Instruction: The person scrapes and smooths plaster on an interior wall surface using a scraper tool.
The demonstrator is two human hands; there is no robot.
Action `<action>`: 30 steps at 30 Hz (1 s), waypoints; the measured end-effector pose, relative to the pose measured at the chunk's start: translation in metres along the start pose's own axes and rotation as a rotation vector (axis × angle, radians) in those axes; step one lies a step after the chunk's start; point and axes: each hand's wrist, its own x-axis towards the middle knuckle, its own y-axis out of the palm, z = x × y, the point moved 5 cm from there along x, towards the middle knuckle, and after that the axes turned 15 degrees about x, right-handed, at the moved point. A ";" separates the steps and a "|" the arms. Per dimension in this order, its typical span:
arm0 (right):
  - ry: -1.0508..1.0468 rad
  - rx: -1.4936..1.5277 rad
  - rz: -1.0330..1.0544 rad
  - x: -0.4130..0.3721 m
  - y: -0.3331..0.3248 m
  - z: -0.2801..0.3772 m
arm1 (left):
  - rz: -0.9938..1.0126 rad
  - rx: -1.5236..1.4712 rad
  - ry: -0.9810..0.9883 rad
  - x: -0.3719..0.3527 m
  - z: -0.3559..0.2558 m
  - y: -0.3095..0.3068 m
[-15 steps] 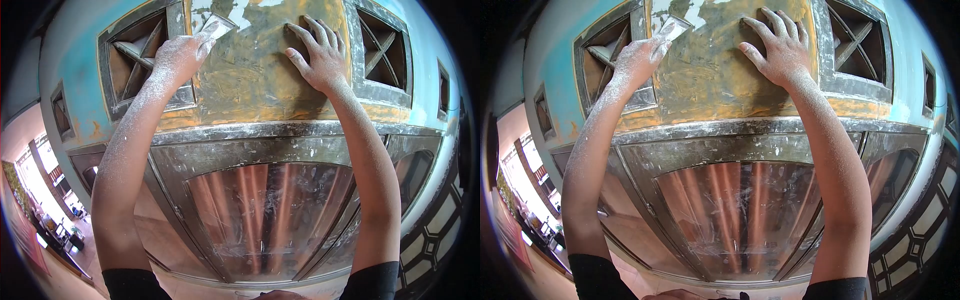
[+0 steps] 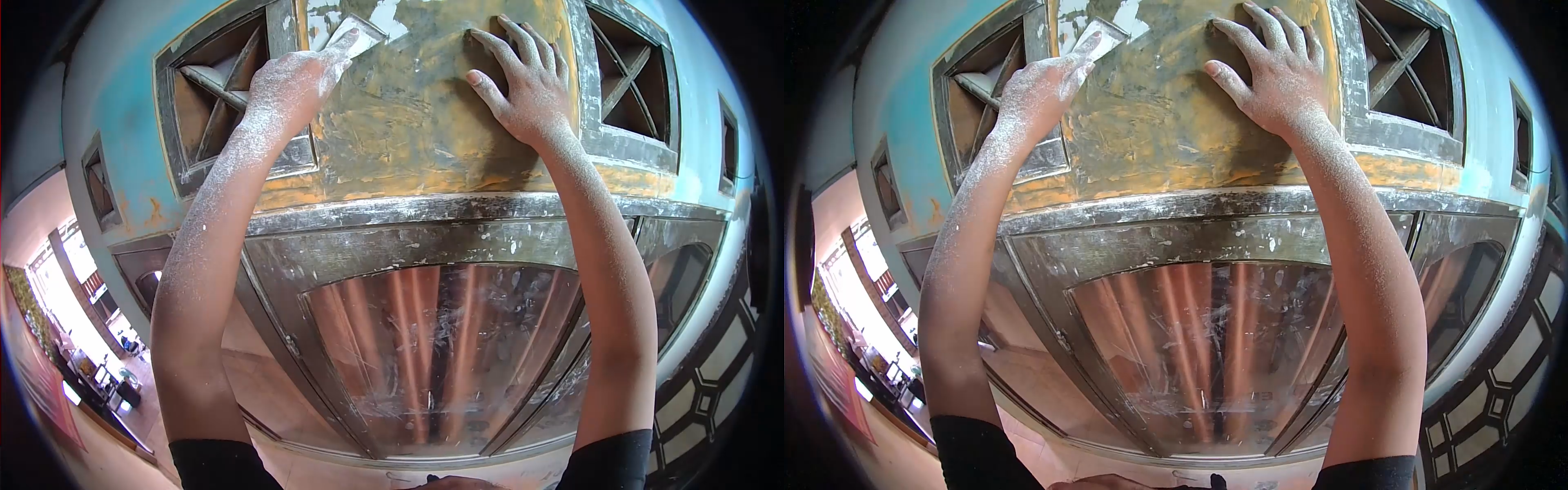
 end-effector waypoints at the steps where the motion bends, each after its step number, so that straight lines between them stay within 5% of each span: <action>1: -0.001 -0.007 -0.001 0.000 0.000 0.000 | 0.022 0.013 0.003 0.001 -0.001 0.001; 27: -0.011 -0.023 -0.021 0.001 -0.005 0.004 | 0.163 0.062 -0.048 0.004 -0.002 -0.002; 30: 0.058 0.171 0.072 0.007 -0.018 0.014 | 0.166 0.085 -0.051 0.007 0.000 0.003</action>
